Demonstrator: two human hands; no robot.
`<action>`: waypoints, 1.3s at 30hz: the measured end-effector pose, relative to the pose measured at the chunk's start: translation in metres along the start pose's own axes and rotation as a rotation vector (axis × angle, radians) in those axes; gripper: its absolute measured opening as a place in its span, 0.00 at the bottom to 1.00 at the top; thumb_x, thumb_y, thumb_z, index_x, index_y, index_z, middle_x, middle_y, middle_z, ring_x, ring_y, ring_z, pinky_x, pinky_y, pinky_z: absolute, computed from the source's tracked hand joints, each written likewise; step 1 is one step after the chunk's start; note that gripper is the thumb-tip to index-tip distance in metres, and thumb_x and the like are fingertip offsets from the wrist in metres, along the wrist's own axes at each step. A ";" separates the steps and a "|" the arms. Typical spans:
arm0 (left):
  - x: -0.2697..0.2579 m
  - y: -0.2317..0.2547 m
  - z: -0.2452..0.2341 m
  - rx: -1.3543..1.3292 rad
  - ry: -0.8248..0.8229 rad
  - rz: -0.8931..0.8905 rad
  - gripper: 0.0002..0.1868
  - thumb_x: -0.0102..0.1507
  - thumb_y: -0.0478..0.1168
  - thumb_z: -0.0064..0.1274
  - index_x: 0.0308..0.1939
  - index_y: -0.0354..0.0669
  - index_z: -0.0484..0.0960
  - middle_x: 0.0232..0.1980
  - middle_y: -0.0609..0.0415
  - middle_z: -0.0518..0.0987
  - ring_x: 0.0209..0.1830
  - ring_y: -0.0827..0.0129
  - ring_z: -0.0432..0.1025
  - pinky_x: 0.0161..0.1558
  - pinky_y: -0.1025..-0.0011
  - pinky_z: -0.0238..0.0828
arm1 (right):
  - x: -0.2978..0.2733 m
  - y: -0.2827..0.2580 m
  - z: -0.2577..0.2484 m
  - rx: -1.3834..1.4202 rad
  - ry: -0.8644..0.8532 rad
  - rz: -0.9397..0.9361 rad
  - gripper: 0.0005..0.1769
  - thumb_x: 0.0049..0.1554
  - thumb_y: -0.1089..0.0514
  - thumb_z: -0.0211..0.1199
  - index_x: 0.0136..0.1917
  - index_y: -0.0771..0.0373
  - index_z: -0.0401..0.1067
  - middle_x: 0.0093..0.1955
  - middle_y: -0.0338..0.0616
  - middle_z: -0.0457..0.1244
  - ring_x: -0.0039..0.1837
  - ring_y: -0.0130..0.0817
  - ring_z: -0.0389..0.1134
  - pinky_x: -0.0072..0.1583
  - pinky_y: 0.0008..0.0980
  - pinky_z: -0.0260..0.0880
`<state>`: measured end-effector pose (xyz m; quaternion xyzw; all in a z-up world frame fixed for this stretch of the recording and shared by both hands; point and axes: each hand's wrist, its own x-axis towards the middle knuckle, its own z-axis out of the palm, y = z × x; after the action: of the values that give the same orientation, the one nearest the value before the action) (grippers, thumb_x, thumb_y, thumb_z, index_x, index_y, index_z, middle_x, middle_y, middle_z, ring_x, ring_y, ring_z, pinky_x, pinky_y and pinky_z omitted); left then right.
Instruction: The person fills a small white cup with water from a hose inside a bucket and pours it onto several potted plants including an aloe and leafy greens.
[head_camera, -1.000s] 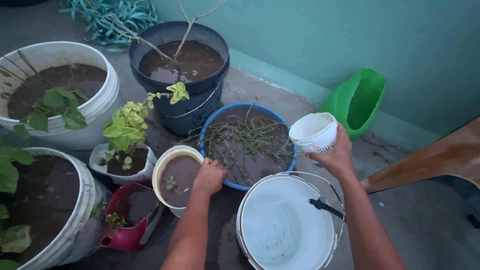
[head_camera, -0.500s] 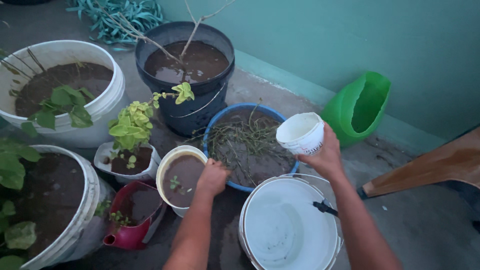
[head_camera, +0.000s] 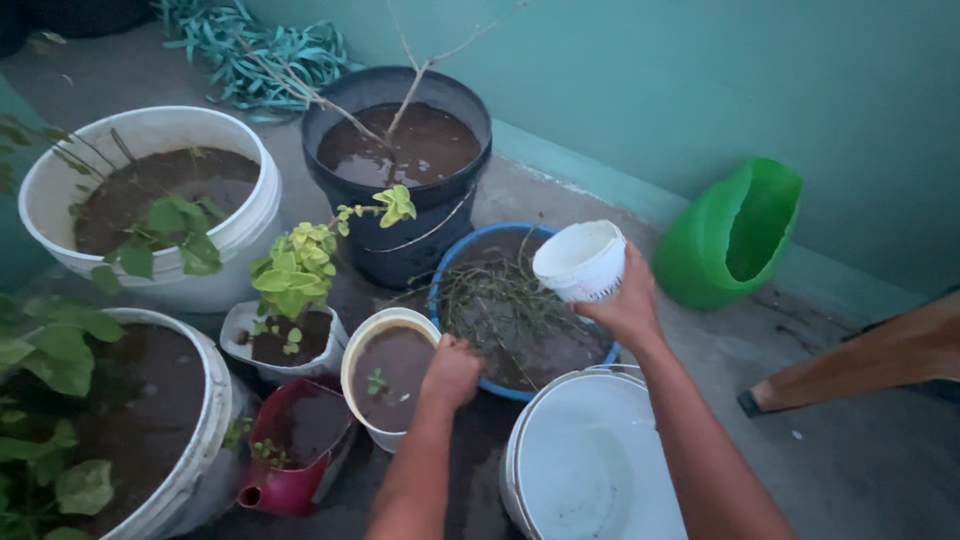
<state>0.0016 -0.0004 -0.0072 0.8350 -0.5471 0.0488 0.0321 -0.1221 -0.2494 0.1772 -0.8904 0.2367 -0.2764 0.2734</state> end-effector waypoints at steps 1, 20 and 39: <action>0.000 -0.001 0.001 0.000 0.001 -0.002 0.05 0.57 0.40 0.56 0.32 0.53 0.87 0.40 0.57 0.84 0.51 0.65 0.74 0.56 0.59 0.60 | 0.004 -0.004 0.006 0.000 0.000 -0.002 0.72 0.27 0.50 0.84 0.78 0.65 0.50 0.72 0.59 0.56 0.74 0.55 0.57 0.73 0.48 0.57; -0.004 0.000 0.000 -0.210 0.065 -0.039 0.13 0.57 0.36 0.54 0.37 0.63 0.90 0.38 0.58 0.84 0.51 0.66 0.73 0.58 0.59 0.58 | 0.066 -0.040 0.080 -0.016 -0.032 -0.012 0.73 0.29 0.50 0.83 0.81 0.59 0.47 0.74 0.57 0.56 0.76 0.59 0.55 0.74 0.52 0.56; -0.007 0.003 -0.026 -0.177 -0.015 -0.053 0.14 0.57 0.35 0.55 0.38 0.64 0.90 0.40 0.61 0.84 0.51 0.68 0.73 0.57 0.62 0.56 | 0.073 -0.015 0.077 -0.076 -0.009 -0.039 0.73 0.29 0.51 0.85 0.80 0.65 0.47 0.73 0.61 0.56 0.74 0.61 0.57 0.73 0.52 0.56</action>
<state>-0.0054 0.0079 0.0175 0.8434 -0.5273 -0.0066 0.1029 -0.0160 -0.2530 0.1590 -0.9058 0.2288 -0.2686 0.2348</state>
